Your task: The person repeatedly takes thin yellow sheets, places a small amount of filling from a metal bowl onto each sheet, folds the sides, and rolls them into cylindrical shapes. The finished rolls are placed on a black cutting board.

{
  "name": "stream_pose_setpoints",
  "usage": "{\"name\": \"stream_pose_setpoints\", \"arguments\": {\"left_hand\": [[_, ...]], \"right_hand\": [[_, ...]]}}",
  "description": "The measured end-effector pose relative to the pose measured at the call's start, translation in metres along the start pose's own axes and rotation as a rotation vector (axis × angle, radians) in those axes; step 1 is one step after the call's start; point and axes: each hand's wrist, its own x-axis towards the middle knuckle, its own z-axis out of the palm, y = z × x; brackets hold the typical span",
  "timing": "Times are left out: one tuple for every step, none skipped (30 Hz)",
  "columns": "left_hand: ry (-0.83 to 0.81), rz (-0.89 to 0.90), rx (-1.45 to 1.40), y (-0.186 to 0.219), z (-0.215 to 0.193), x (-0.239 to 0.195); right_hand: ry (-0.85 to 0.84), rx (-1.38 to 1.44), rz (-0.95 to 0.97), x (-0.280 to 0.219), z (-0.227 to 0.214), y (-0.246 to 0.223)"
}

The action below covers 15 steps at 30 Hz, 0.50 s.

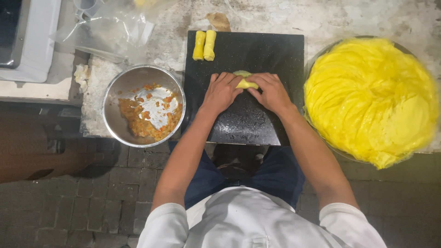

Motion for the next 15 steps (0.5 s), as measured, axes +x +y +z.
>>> {"name": "stream_pose_setpoints", "arguments": {"left_hand": [[0.000, -0.002, 0.001, 0.003, -0.004, -0.002], [0.004, -0.003, -0.016, 0.005, -0.007, -0.004], [0.006, -0.002, -0.035, 0.009, -0.009, -0.007], [0.004, -0.003, -0.037, 0.012, -0.010, -0.014], [0.009, 0.005, -0.043, 0.015, -0.011, -0.023], [0.013, 0.013, -0.048, 0.018, -0.011, -0.031], [0.008, 0.007, -0.051, 0.023, -0.014, -0.040], [0.049, 0.033, -0.096, 0.028, -0.017, -0.049], [0.088, 0.056, -0.141, 0.033, -0.021, -0.060], [0.082, 0.046, -0.145, 0.037, -0.024, -0.069], [0.103, 0.029, -0.175, 0.040, -0.027, -0.077], [0.123, 0.013, -0.206, 0.044, -0.031, -0.085], [0.119, 0.007, -0.208, 0.047, -0.033, -0.090], [0.119, -0.014, -0.212, 0.049, -0.036, -0.095], [0.122, -0.031, -0.217, 0.052, -0.038, -0.098]], "right_hand": [[-0.001, 0.001, -0.001, 0.000, -0.004, -0.005], [-0.020, 0.006, -0.005, -0.001, -0.008, -0.009], [-0.039, 0.009, -0.006, -0.003, -0.012, -0.013], [-0.041, 0.010, -0.003, -0.008, -0.012, -0.015], [-0.073, 0.012, 0.001, -0.014, -0.013, -0.018], [-0.104, 0.013, 0.005, -0.019, -0.013, -0.020], [-0.111, 0.018, 0.008, -0.026, -0.015, -0.026], [-0.132, 0.041, 0.017, -0.034, -0.016, -0.032], [-0.156, 0.066, 0.026, -0.042, -0.017, -0.039], [-0.166, 0.072, 0.029, -0.049, -0.017, -0.043], [-0.150, 0.079, 0.007, -0.056, -0.016, -0.048], [-0.134, 0.086, -0.014, -0.062, -0.015, -0.052], [-0.139, 0.090, -0.012, -0.066, -0.012, -0.054], [-0.136, 0.101, -0.007, -0.070, -0.010, -0.056], [-0.131, 0.108, -0.002, -0.073, -0.009, -0.057]]}}
